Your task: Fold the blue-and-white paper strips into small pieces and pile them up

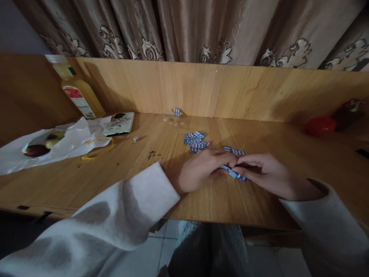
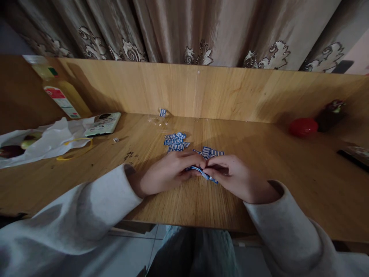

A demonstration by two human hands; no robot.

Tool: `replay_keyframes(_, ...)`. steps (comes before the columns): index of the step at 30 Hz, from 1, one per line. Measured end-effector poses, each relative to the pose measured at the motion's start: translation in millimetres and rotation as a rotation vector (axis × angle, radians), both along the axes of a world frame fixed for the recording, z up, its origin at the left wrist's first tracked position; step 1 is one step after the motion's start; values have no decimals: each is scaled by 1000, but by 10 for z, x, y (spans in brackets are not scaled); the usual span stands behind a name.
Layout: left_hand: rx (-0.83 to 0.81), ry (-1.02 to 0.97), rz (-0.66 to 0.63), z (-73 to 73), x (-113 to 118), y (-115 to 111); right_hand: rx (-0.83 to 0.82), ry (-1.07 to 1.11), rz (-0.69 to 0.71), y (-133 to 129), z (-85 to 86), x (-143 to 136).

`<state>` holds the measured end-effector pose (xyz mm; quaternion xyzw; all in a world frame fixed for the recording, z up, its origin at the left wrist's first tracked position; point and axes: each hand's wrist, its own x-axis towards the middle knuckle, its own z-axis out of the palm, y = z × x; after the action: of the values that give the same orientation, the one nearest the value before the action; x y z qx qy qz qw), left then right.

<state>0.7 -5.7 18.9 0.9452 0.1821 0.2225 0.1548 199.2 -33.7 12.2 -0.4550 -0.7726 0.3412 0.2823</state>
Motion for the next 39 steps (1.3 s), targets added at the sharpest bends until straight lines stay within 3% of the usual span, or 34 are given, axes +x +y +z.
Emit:
replay_keyframes(4,-29,11,63,2,-17,-1,-5,11,14,-51,7,35)
replay_keyframes(9,20,62,80,12,-23,-11,-64,170,-93,-106,-28,51)
replay_keyframes(28,69,84,93,16,-21,1,5,142,-131,-109,-46,28)
replay_keyframes(39,-14,20,54,-20,11,15,72,40,-63,-62,-38,-34)
